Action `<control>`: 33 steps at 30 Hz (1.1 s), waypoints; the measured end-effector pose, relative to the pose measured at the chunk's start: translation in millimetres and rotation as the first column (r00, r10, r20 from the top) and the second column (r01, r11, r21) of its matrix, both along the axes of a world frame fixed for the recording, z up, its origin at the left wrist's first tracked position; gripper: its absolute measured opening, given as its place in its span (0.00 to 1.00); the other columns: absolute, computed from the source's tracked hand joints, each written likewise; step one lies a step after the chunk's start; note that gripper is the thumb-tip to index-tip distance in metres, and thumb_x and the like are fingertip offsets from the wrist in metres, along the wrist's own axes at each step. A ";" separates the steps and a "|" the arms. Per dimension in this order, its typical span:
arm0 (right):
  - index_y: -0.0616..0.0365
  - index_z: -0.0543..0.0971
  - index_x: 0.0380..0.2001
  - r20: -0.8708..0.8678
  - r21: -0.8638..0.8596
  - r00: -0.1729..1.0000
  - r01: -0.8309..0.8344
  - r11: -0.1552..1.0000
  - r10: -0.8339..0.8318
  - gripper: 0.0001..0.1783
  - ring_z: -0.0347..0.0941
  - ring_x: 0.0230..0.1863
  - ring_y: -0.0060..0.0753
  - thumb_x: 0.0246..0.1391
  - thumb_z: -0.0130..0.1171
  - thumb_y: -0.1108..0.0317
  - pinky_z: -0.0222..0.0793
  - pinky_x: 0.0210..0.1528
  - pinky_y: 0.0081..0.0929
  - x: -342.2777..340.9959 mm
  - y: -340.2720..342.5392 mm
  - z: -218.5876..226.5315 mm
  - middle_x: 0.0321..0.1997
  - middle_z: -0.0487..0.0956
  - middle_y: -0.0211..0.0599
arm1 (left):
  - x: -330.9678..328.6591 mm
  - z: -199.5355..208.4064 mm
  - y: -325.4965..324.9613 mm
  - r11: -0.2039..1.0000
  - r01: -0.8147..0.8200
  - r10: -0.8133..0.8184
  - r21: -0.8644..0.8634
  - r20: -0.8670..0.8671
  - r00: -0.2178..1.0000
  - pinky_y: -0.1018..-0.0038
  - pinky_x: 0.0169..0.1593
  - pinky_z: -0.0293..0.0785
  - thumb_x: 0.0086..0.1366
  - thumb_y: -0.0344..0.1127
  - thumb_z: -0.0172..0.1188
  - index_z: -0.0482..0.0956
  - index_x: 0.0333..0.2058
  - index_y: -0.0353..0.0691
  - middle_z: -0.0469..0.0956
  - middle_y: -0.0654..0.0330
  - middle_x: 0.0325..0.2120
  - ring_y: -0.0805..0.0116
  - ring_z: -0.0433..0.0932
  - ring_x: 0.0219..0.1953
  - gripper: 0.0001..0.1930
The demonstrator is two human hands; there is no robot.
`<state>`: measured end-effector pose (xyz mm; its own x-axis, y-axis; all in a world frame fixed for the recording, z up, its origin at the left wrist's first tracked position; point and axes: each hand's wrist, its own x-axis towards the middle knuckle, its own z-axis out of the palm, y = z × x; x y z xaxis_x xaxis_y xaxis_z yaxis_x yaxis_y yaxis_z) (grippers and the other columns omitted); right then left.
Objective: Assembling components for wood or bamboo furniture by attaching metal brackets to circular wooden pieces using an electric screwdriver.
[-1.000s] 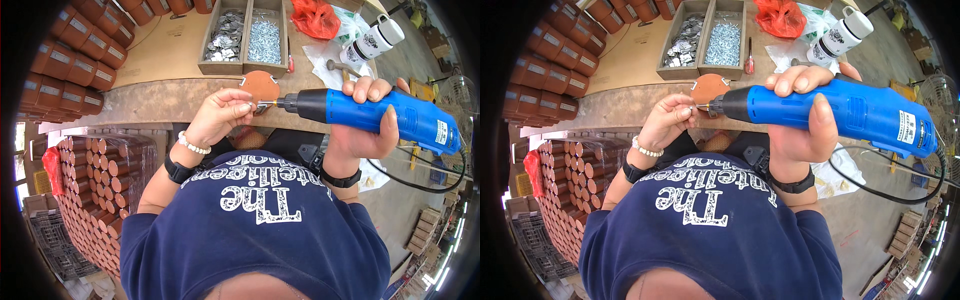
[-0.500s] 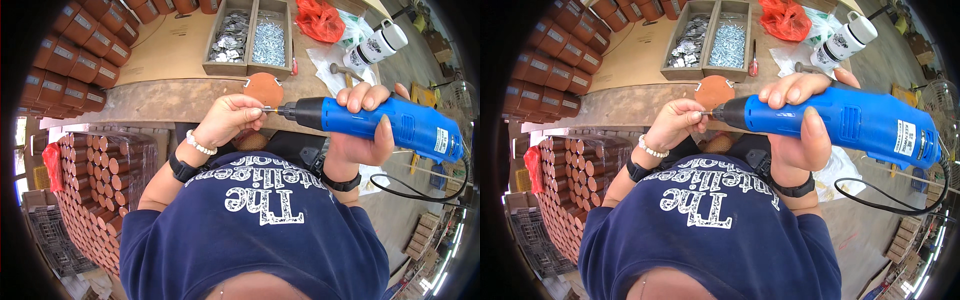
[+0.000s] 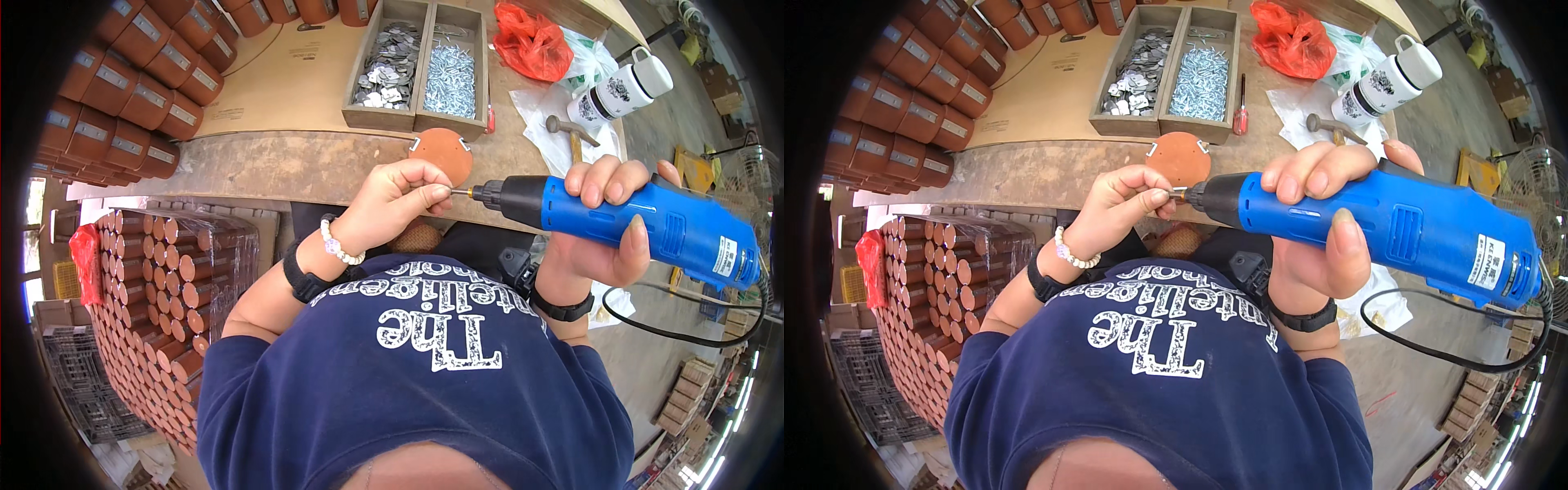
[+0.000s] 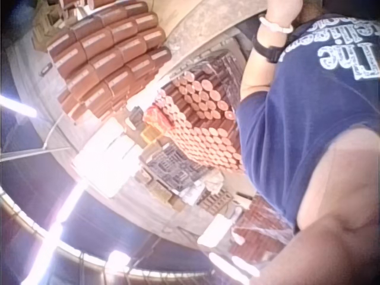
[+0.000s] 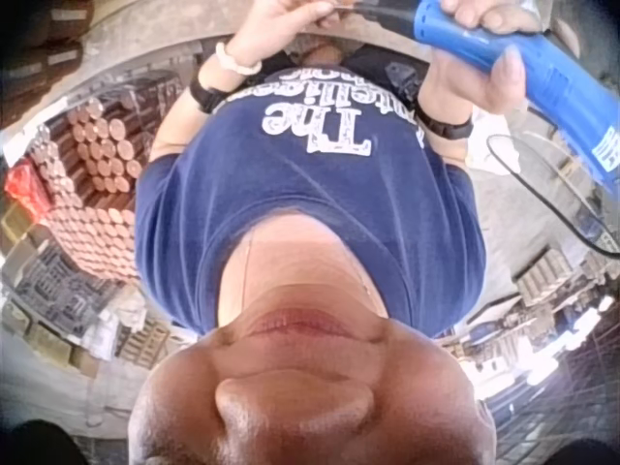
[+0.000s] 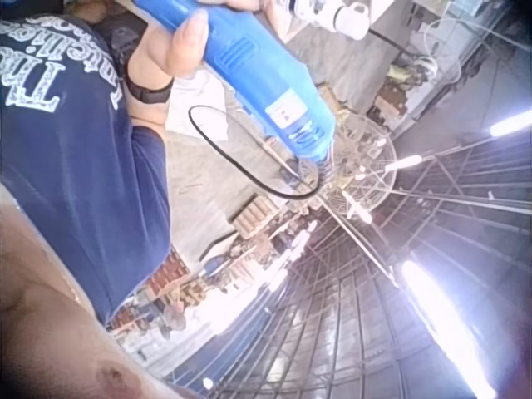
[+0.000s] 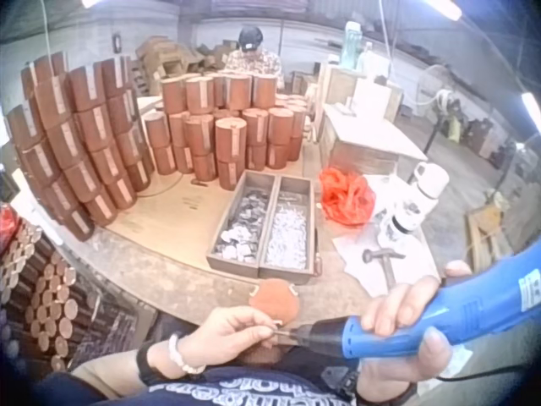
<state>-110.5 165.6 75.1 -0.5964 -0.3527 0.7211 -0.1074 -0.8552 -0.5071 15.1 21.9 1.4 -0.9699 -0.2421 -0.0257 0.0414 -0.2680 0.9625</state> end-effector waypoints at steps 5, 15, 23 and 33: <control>0.58 0.53 0.51 -0.004 0.003 1.000 0.024 1.000 -0.024 0.31 0.64 0.24 0.34 0.42 0.50 0.66 0.66 0.28 0.35 -2.2 3.3 1.0 0.26 0.67 0.40 | -3.0 0.7 1.9 1.000 0.019 -0.018 0.005 -0.060 0.998 0.81 0.35 0.70 0.58 0.28 0.50 0.72 0.30 0.33 0.74 0.63 0.25 0.79 0.72 0.28 0.04; 0.59 0.58 0.49 0.055 -0.052 0.994 0.094 0.994 -0.091 0.28 0.63 0.26 0.32 0.42 0.47 0.65 0.63 0.29 0.34 -17.8 24.5 9.8 0.28 0.67 0.39 | -69.4 8.7 -113.3 0.475 -0.130 0.141 -0.871 -0.070 0.987 0.77 0.39 0.67 0.57 0.34 0.51 0.69 0.43 0.36 0.74 0.60 0.31 0.72 0.71 0.34 0.15; 0.59 0.56 0.49 -0.002 -0.023 0.985 0.171 0.985 -0.171 0.28 0.63 0.26 0.32 0.42 0.46 0.65 0.64 0.29 0.35 -16.7 37.0 10.5 0.28 0.67 0.39 | -114.6 -18.9 -155.7 -0.113 0.245 0.425 -0.963 0.176 0.888 0.64 0.42 0.63 0.46 0.46 0.59 0.79 0.29 0.49 0.74 0.61 0.32 0.62 0.69 0.40 0.12; 0.60 0.56 0.49 0.022 -0.034 0.983 0.182 0.983 -0.181 0.28 0.63 0.26 0.33 0.42 0.46 0.66 0.64 0.30 0.36 -17.5 40.7 9.3 0.28 0.67 0.40 | -111.3 -23.0 -159.6 0.020 0.113 0.415 -0.993 0.111 0.903 0.68 0.39 0.64 0.44 0.41 0.62 0.76 0.26 0.45 0.75 0.65 0.27 0.64 0.70 0.35 0.11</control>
